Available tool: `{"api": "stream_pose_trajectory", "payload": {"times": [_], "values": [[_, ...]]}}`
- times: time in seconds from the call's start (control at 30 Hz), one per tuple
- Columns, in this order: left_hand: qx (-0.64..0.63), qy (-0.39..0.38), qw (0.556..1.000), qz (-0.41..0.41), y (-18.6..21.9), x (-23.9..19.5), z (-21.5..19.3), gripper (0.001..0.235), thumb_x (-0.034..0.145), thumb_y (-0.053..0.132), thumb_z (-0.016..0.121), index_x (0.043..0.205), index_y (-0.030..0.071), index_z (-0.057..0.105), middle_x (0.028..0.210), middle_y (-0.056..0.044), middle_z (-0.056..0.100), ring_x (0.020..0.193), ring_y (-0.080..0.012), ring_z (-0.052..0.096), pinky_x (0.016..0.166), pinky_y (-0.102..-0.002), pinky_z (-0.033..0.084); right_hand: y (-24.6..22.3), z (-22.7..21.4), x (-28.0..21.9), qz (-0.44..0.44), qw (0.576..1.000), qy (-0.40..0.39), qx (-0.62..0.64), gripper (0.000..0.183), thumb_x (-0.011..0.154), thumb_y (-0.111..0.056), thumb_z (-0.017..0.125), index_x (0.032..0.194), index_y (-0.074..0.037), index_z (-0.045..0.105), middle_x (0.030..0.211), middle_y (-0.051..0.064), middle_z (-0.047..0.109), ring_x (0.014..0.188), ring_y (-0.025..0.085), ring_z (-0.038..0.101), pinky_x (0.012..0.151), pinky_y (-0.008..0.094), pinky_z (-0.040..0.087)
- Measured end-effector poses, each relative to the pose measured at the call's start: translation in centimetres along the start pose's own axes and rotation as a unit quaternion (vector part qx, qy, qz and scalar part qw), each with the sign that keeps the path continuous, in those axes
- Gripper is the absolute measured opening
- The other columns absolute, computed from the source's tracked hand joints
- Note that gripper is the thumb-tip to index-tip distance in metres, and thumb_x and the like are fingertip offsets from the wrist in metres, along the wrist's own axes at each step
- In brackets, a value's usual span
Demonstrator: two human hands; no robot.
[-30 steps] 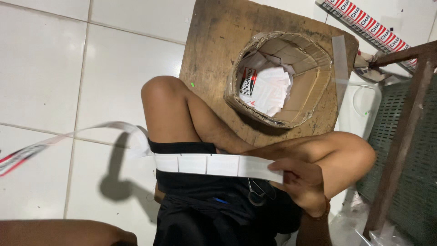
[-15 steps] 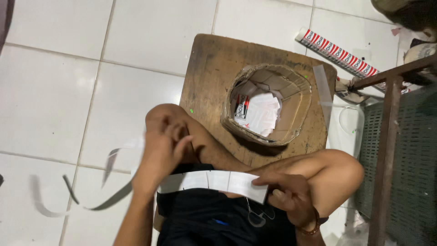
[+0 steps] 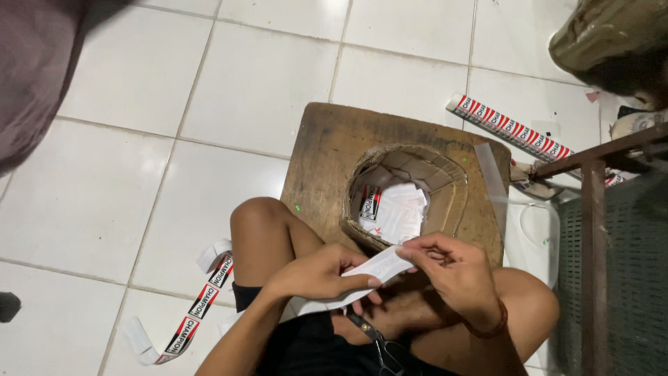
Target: The person sits cross-legged on the floor and uses scissors to cut a long strip of white paper into smaller pieces. The cut pieces are placed into a cardboard box positioned on a wooden stool in front of them.
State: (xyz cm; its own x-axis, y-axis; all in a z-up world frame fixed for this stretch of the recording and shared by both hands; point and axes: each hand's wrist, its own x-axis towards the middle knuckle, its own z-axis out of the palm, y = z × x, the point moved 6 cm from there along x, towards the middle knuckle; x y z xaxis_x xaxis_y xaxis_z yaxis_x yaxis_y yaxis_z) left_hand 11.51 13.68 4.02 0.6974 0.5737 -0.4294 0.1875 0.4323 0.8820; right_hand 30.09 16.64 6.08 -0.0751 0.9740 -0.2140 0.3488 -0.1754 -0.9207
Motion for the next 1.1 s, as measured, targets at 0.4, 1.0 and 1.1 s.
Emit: {"api": "stream_pose_trajectory", "payload": {"times": [0.4,1.0,1.1], "values": [[0.044,-0.065,0.981,-0.176,-5.8,-5.7,-5.5,0.023,0.104,0.023,0.055,0.106,0.002,0.066,0.073,-0.011,0.072,0.056,-0.0151,0.069,0.05,-0.019,0.05,5.8,-3.6,4.9,-0.059,0.995,0.028,0.075,0.017,0.083,-0.01,0.075,0.094,0.001,0.079,0.082,0.011,0.079,0.066,0.011,0.067,0.059,0.02,0.056],[0.239,0.317,0.886,0.239,4.7,-2.7,-5.3,0.063,0.078,0.036,0.08,0.129,0.007,0.06,0.13,-0.008,0.068,0.12,-0.019,0.066,0.104,-0.032,0.05,0.8,1.3,4.4,-0.197,0.979,-0.004,0.057,0.009,0.081,-0.003,0.073,0.088,-0.002,0.078,0.083,0.008,0.079,0.054,0.012,0.074,0.05,0.017,0.063],[0.183,0.12,0.956,0.196,4.2,4.2,-4.4,0.076,0.08,0.038,0.073,0.143,0.008,0.044,0.136,-0.013,0.061,0.125,-0.0216,0.059,0.104,-0.033,0.044,-0.3,0.1,4.5,-0.264,0.964,0.012,0.008,0.008,0.084,-0.007,0.072,0.09,-0.005,0.077,0.087,0.005,0.079,0.077,0.009,0.073,0.074,0.019,0.056]]}}
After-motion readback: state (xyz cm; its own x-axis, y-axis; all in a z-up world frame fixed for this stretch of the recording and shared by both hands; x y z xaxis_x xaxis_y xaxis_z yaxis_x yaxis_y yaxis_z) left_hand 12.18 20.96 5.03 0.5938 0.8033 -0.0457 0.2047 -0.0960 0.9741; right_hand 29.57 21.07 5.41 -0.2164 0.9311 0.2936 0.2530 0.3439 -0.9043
